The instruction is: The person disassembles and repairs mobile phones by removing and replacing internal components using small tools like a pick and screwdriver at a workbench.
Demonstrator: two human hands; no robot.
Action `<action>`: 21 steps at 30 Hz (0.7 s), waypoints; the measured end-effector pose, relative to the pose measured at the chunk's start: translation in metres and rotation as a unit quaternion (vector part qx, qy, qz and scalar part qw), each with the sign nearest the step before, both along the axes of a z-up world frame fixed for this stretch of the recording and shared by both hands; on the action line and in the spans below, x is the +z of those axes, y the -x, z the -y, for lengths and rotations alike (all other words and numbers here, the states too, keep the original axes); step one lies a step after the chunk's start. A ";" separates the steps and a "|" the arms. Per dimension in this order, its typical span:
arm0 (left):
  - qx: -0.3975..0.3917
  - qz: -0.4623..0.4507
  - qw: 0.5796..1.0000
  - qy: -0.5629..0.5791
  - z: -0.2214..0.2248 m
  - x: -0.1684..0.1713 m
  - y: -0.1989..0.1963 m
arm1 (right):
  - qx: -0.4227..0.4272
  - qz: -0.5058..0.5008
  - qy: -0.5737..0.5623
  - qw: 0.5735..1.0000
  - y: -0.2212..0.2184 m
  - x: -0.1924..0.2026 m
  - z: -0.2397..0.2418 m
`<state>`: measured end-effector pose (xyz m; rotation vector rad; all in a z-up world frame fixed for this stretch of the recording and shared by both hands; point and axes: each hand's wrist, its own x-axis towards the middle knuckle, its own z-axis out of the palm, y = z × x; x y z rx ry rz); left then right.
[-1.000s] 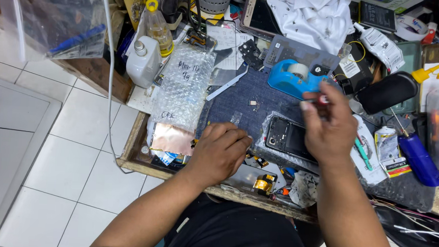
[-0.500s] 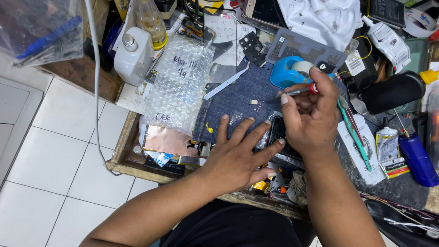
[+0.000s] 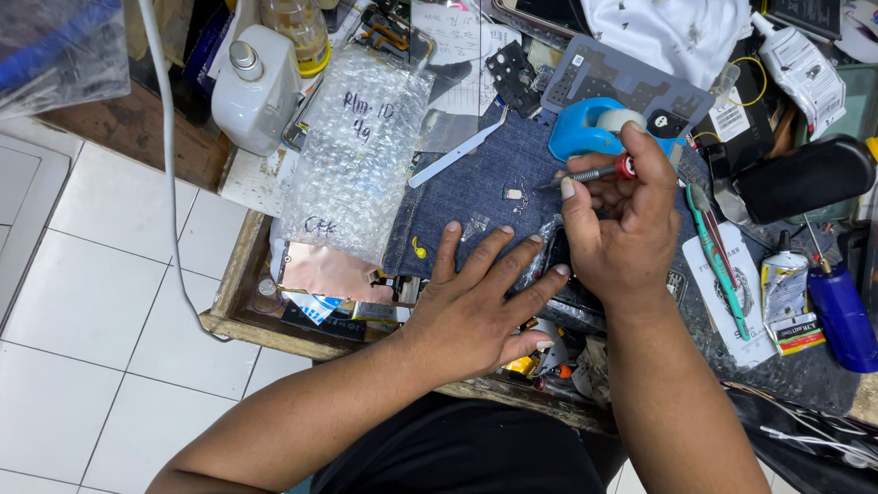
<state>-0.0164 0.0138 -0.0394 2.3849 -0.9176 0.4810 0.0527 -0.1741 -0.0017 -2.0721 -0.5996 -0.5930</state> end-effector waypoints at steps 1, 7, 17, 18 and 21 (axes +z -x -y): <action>0.002 0.003 1.000 0.001 0.000 0.000 0.000 | 0.002 0.002 0.001 1.000 0.000 0.001 0.000; 0.002 -0.001 1.000 0.010 -0.002 -0.001 0.000 | 0.001 -0.004 -0.009 1.000 0.002 0.003 0.000; -0.001 0.008 1.000 0.022 -0.005 0.000 0.000 | -0.001 -0.001 -0.002 1.000 0.002 0.005 0.000; 0.000 0.008 1.000 0.023 -0.005 0.000 0.000 | 0.001 0.001 -0.003 1.000 0.002 0.005 0.001; 0.001 0.011 1.000 0.022 -0.005 0.000 0.000 | 0.006 -0.001 -0.012 1.000 0.003 0.004 0.003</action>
